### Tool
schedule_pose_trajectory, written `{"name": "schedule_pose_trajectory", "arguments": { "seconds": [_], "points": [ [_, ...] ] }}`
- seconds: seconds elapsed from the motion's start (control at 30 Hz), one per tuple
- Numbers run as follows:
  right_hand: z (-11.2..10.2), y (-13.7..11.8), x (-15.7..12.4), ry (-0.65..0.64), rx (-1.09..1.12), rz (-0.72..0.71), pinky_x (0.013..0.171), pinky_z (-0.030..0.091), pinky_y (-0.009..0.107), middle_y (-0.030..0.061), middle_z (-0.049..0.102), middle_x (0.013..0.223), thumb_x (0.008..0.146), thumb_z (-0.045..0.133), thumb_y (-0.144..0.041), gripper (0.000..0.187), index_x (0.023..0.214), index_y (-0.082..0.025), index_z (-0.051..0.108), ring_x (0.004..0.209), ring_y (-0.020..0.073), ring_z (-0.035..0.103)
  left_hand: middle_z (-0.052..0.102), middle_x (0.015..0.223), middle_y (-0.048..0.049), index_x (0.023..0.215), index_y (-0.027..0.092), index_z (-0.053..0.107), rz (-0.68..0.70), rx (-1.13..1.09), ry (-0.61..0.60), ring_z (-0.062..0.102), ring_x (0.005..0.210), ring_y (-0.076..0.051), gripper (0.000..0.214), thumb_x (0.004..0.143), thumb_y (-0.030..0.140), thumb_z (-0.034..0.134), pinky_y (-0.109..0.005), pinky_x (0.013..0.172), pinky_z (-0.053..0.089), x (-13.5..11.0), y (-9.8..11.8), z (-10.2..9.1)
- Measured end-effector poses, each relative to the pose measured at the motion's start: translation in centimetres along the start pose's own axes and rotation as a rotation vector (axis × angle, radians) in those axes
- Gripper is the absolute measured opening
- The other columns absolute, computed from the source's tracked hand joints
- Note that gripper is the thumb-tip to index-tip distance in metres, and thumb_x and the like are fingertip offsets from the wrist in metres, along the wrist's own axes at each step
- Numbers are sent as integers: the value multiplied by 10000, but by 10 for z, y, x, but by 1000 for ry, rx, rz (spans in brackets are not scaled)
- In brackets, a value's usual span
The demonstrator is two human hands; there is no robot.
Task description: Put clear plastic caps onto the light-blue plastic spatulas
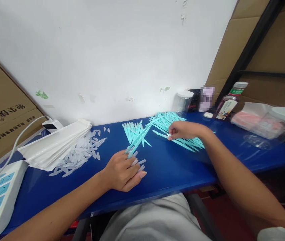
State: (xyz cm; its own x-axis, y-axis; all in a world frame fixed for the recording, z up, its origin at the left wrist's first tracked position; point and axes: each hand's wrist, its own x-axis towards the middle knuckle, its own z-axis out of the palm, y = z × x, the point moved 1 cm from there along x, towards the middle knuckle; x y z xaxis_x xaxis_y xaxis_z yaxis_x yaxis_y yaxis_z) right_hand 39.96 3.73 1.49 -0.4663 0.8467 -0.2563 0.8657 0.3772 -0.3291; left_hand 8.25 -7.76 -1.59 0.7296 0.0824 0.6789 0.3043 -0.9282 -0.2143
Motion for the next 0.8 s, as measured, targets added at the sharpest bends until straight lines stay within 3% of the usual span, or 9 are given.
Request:
{"name": "schedule_pose_trajectory", "arguments": {
  "seconds": [0.2, 0.47, 0.63, 0.8],
  "points": [
    [-6, -2, -2, 190, 114, -43, 653, 414, 316, 111, 742, 929, 815, 669, -738, 574, 892, -170, 682, 776, 225, 624, 587, 589, -23, 694, 156, 626, 3, 4, 7, 504, 511, -167, 253, 936, 212, 582, -342, 543, 373, 0, -1, 0],
    [-4, -36, -11, 253, 518, -328, 597, 466, 277, 47, 721, 785, 928, 638, -644, 447, 940, -203, 564, 659, 181, 670, 533, 611, 0, 710, 182, 572, 9, -36, 38, 477, 526, -162, 221, 930, 196, 552, -334, 554, 378, -1, 0, 0],
    [6, -64, -15, 214, 610, -425, 450, 415, 227, 26, 720, 806, 922, 683, -603, 423, 934, -182, 646, 443, 78, 524, 445, 604, 26, 711, 207, 464, 22, -208, 173, 437, 526, -155, 227, 932, 159, 479, -334, 575, 385, 1, 3, -2],
    [14, -78, -17, 157, 678, -490, 508, 466, 222, 42, 742, 793, 894, 743, -544, 393, 848, -161, 673, 496, 85, 565, 411, 620, 24, 700, 208, 431, -22, -320, 224, 380, 523, -143, 262, 960, 180, 432, -330, 583, 374, 2, 5, -4]
  ]
}}
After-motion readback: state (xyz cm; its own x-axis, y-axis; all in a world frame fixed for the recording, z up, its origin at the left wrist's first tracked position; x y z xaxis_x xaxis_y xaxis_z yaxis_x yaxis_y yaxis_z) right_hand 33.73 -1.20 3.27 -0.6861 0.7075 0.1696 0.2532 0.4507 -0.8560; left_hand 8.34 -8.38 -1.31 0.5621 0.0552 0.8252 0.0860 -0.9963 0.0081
